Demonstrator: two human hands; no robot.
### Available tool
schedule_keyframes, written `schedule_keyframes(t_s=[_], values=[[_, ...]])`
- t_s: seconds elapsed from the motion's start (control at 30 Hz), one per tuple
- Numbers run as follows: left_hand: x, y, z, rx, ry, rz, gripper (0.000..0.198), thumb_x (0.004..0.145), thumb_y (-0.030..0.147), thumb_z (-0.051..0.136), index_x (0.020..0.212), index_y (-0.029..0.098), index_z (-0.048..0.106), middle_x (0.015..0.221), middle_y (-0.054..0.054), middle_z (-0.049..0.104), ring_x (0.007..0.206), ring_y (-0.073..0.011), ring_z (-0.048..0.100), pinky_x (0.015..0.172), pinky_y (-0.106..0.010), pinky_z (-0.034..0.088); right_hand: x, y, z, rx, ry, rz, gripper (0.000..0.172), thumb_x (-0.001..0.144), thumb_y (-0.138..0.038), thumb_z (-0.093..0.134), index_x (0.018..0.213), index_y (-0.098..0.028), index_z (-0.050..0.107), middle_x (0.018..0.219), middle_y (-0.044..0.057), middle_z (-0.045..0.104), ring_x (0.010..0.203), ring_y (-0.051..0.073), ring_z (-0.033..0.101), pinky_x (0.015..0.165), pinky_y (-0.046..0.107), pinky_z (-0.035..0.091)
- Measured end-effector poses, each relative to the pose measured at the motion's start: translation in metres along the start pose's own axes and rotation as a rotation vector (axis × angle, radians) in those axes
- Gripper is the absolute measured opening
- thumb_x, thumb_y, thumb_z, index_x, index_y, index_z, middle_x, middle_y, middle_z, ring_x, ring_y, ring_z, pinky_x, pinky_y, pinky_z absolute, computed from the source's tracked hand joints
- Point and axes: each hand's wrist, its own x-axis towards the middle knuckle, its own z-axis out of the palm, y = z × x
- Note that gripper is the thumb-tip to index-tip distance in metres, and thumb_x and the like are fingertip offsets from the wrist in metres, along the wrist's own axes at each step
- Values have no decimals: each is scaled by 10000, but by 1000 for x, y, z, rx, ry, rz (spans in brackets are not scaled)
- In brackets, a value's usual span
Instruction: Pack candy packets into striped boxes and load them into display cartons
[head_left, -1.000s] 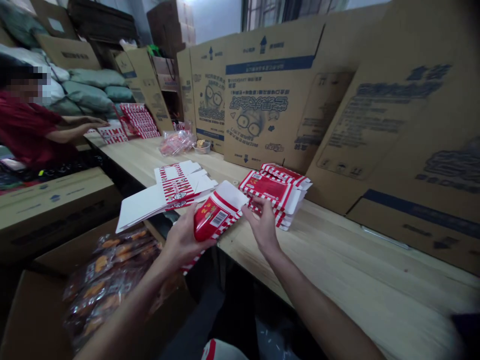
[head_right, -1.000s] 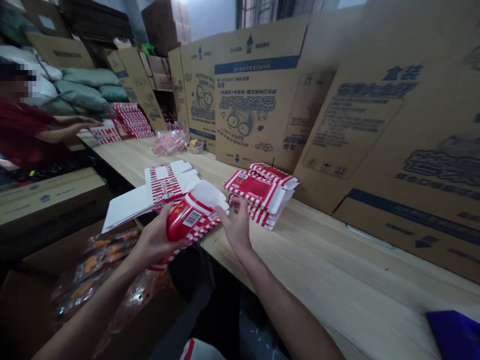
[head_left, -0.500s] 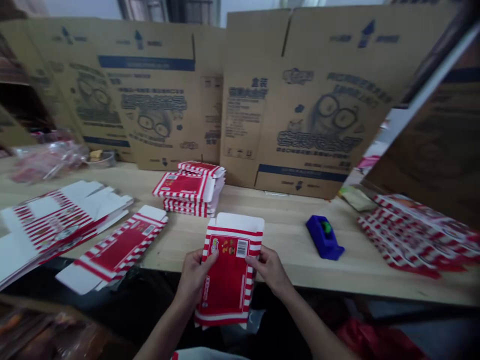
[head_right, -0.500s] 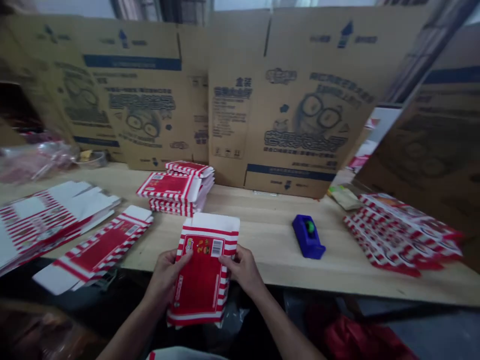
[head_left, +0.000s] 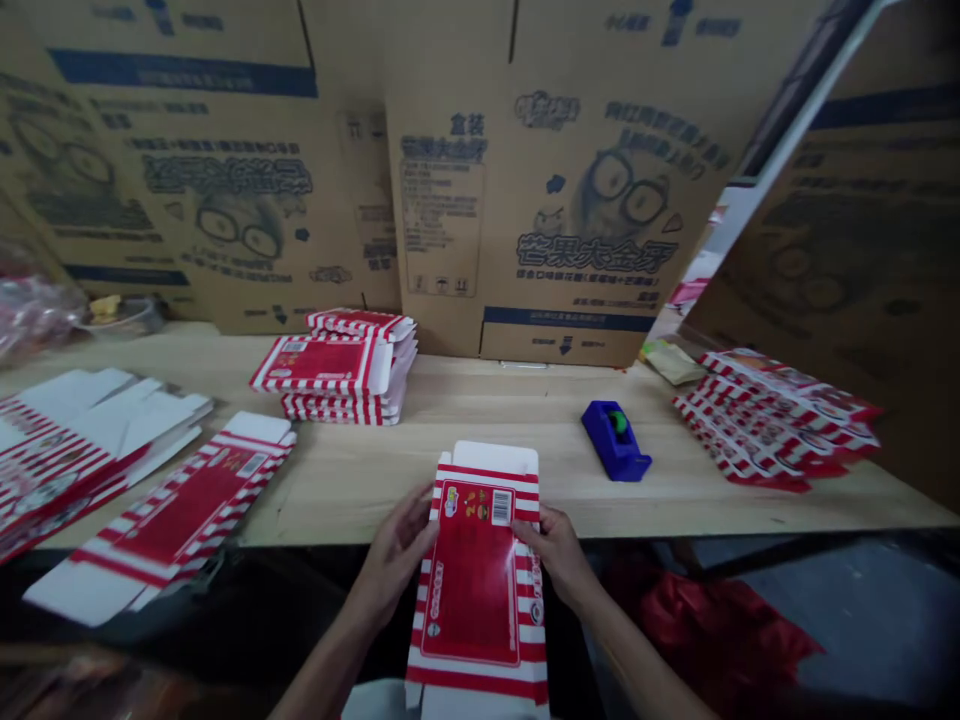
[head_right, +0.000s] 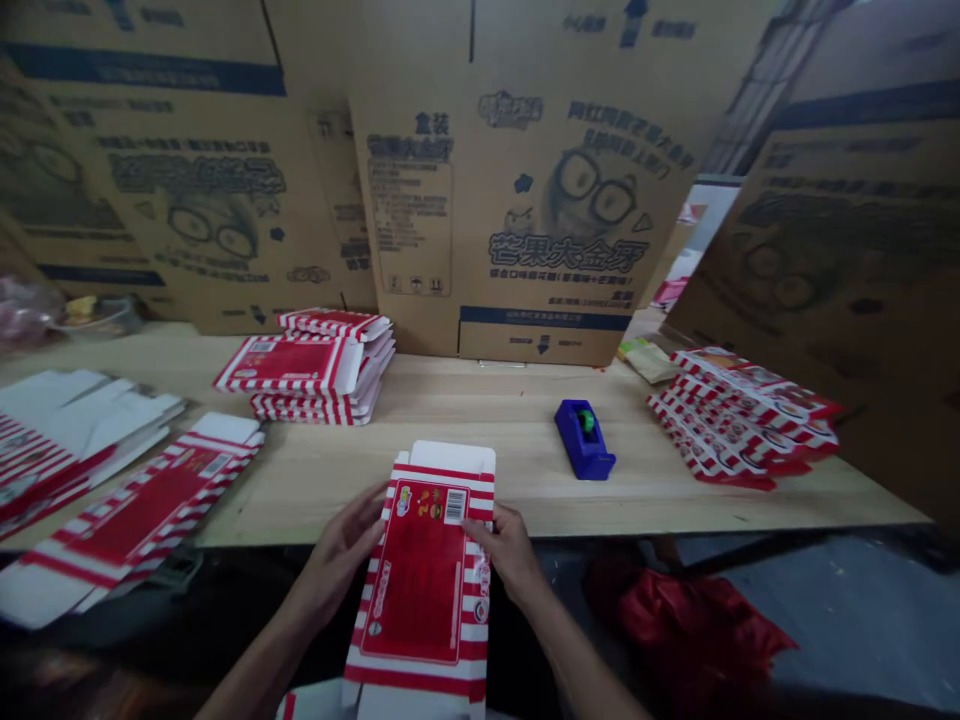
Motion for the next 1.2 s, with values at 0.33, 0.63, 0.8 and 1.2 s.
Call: schedule_keyframes(t_s=[0.33,0.63,0.8,1.2], values=[[-4,-28,-18,-101,73,4,512,697,242,805,1182,207,644,1133,-89,714,1008,-226,671,873,-339,539,-6,24,-3,-42,121,-108,609,672,-388,819,1204,-264,550,1067,51,680,786,175,658,761,331,546],[6,-24,-24,95,141,-96,317,670,405,800,711,118,672,622,-5,652,557,-103,568,571,-211,437,12,19,-13,-155,-64,-171,189,741,-374,759,791,-206,690,928,40,656,895,196,626,806,303,498],[7,-22,-34,42,27,-144,600,668,333,820,1205,199,589,795,-2,683,716,-142,637,670,-246,482,13,17,-9,-13,-174,-6,472,699,-372,796,1121,-253,623,822,-12,628,758,157,617,746,296,509],[4,-23,-45,565,-120,45,269,808,388,668,759,123,670,780,-59,670,735,-151,602,671,-239,466,4,20,-8,-239,-212,-213,228,831,-428,672,802,-205,712,937,68,664,898,193,622,786,307,489]])
